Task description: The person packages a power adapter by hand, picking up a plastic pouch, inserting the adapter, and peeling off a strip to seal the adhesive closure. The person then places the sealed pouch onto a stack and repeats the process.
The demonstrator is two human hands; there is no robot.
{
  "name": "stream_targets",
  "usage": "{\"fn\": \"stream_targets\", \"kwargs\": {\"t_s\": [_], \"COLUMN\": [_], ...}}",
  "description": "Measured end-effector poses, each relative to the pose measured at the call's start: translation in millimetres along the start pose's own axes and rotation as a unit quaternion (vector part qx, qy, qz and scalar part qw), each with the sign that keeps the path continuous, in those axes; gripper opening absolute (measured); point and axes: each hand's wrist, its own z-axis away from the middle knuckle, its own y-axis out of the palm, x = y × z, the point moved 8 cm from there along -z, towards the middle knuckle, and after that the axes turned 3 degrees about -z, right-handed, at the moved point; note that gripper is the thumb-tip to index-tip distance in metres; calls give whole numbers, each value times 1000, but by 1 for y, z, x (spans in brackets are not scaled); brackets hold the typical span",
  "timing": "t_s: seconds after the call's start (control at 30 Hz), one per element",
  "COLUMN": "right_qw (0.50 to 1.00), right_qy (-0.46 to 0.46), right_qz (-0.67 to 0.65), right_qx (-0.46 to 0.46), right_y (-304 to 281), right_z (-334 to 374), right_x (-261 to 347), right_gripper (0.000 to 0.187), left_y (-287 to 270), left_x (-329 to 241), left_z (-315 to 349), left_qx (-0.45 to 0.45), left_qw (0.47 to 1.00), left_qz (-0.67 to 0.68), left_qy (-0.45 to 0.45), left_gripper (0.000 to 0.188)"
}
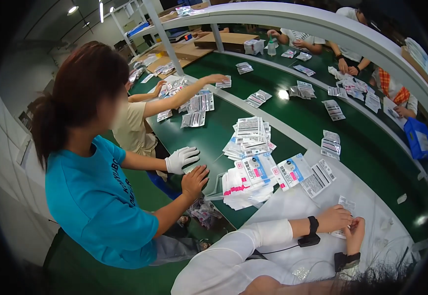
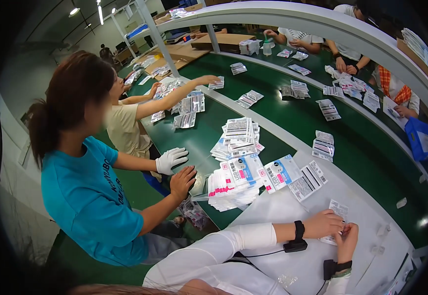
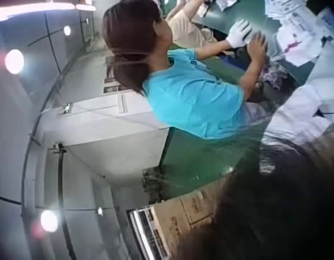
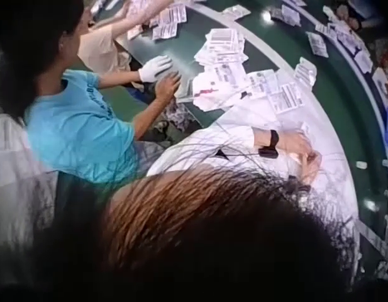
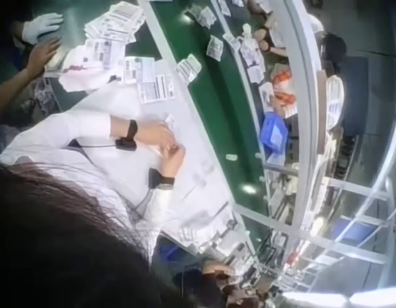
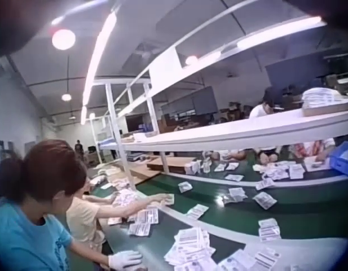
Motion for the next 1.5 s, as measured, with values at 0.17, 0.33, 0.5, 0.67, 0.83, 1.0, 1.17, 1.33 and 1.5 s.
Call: {"fn": "stream_targets", "kwargs": {"t_s": [0.17, 0.33, 0.5, 0.67, 0.83, 1.0, 1.17, 1.33, 1.5], "right_qw": [986, 993, 998, 999, 998, 998, 997, 994, 968], "right_qy": [47, 21, -21, -23, -67, -54, -44, -9, -153], "right_qz": [-154, -103, -56, -33, -1, 26, 58, 84, 181], "right_qx": [40, 54, 20, 27, 19, 29, 38, 64, 82], "right_y": [6, 7, 6, 11, 11, 11, 12, 4, -17], "right_z": [7, 5, 6, 13, 13, 14, 15, 23, 42], "right_x": [-18, 7, 15, 23, 31, 33, 34, 35, 72], "right_gripper": [33, 28, 29, 31, 34, 36, 39, 42, 50], "left_y": [-4, 8, 17, 16, 19, 15, 9, -2, -23], "left_x": [-9, -5, -17, -9, -2, -3, 1, 2, -10], "left_z": [-4, -9, -24, -30, -29, -26, -22, 0, 12], "left_qx": [-11, 45, 38, 35, 35, 15, 30, 24, 73], "left_qw": [998, 989, 967, 945, 945, 950, 950, 983, 996], "left_qz": [-62, -138, -245, -311, -313, -300, -297, -148, 24], "left_qy": [6, -30, -65, -96, -85, -89, -96, -106, -46], "left_gripper": [17, 15, 19, 21, 23, 23, 21, 17, 14]}}
